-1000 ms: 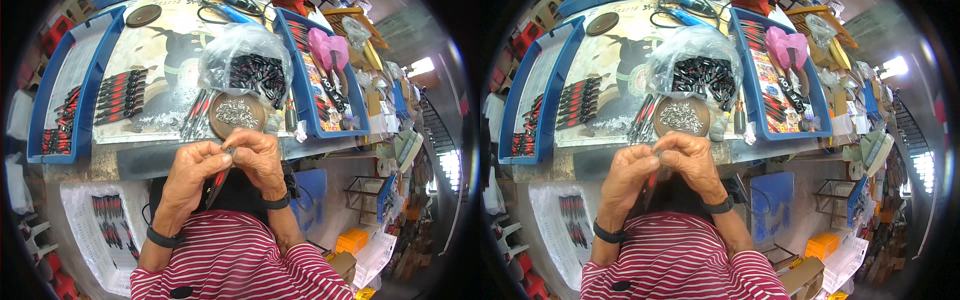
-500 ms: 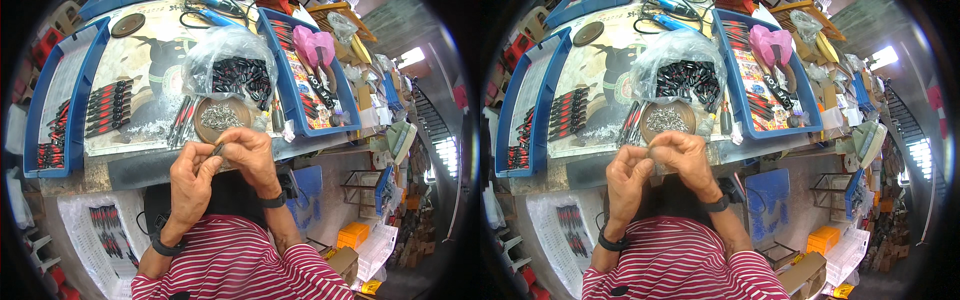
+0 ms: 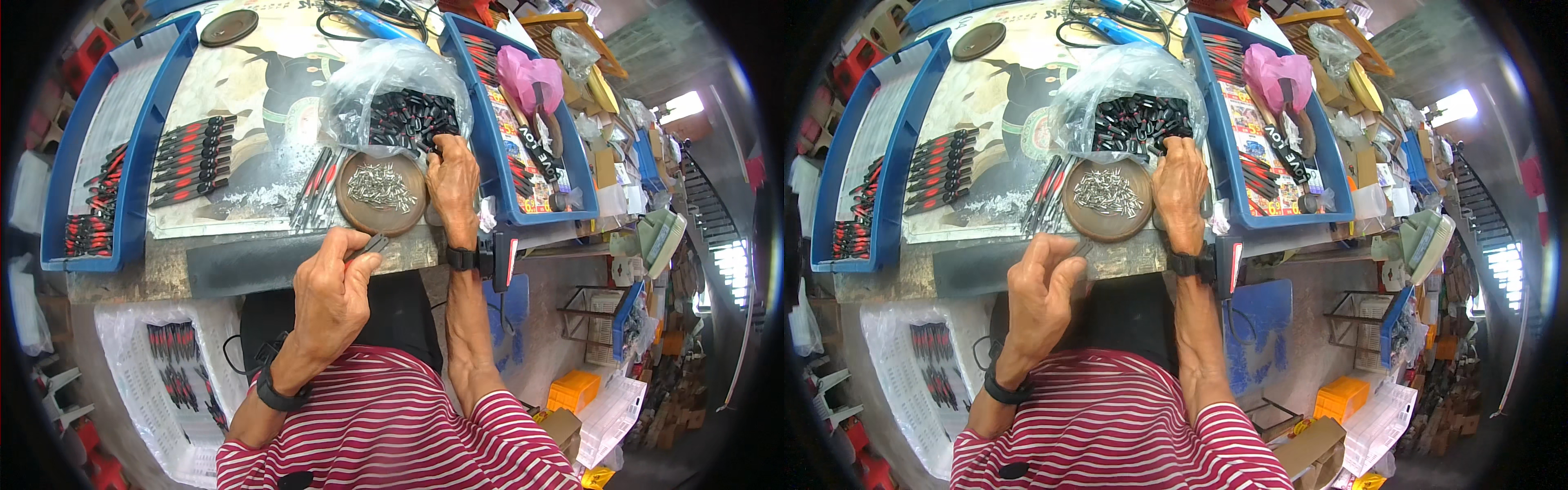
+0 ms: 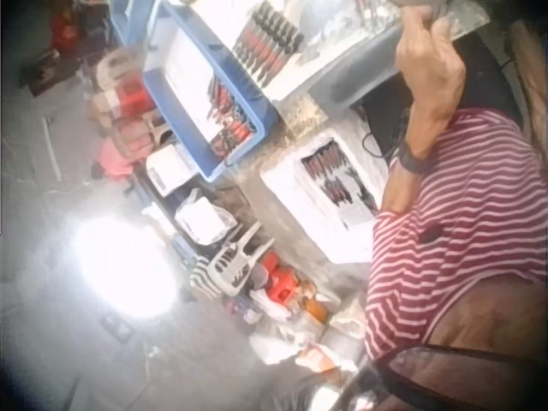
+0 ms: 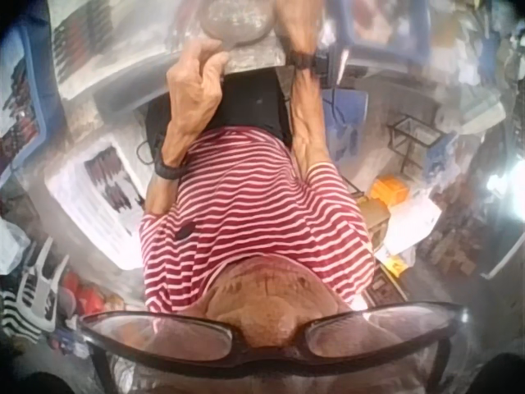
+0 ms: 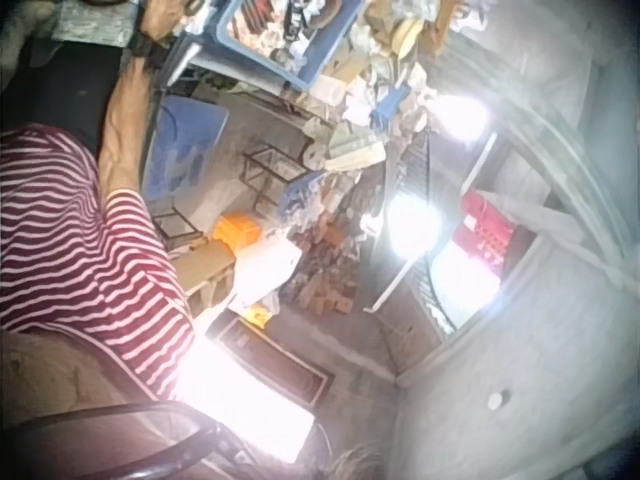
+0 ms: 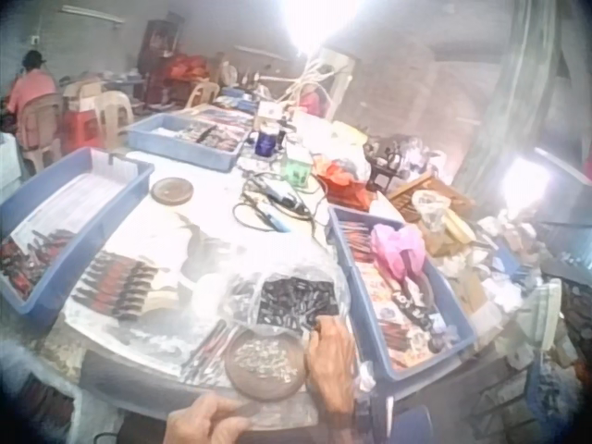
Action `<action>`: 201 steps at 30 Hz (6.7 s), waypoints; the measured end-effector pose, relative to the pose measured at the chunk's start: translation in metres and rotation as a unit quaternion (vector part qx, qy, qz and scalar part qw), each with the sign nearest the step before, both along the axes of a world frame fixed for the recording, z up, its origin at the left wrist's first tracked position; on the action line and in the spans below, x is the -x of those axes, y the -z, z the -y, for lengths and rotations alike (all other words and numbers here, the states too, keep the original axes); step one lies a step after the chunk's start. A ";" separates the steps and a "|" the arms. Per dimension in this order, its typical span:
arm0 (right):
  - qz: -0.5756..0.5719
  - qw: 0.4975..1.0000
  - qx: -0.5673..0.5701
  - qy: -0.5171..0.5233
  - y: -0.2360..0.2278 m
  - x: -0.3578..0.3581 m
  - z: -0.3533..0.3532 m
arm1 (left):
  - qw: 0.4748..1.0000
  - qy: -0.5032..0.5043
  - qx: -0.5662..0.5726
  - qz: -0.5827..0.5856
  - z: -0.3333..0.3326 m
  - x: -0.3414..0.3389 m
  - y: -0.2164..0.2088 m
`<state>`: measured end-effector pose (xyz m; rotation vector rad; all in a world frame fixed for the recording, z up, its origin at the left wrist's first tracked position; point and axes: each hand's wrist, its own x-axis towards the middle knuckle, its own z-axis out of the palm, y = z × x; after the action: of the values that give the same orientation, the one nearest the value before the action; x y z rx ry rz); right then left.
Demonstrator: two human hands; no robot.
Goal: The person assembles pens by inserting small metal components into black and red pen barrels. They repeatedly pick up a barrel, insert a metal piece, and place the assembled pen into a blue tray. The process is repeated multiple times throughout the clip.
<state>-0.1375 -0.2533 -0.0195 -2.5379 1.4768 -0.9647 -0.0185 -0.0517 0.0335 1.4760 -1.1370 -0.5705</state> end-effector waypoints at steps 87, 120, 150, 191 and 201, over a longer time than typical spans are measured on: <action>0.134 0.869 -0.301 -0.368 -0.041 0.012 -0.138 | 0.951 0.137 0.026 0.276 -0.030 -0.029 0.018; 0.160 0.869 -0.340 -0.323 -0.036 0.013 -0.113 | 0.960 0.097 0.034 0.262 -0.020 -0.032 0.029; -0.053 0.968 -0.015 -0.245 -0.013 -0.010 -0.069 | 0.979 -0.010 -0.092 -0.182 -0.005 -0.022 0.012; 0.239 0.881 -0.373 -0.168 -0.034 -0.023 -0.120 | 0.992 -0.058 -0.055 -0.096 0.003 -0.005 0.030; 0.423 0.680 -0.570 -0.183 -0.040 -0.020 -0.116 | 0.973 0.002 -0.123 -0.195 -0.004 -0.026 0.009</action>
<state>-0.1180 -0.1370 0.0208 -1.0929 0.7487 -0.6189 0.0071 -0.0478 0.0248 1.4847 -0.7810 -0.9845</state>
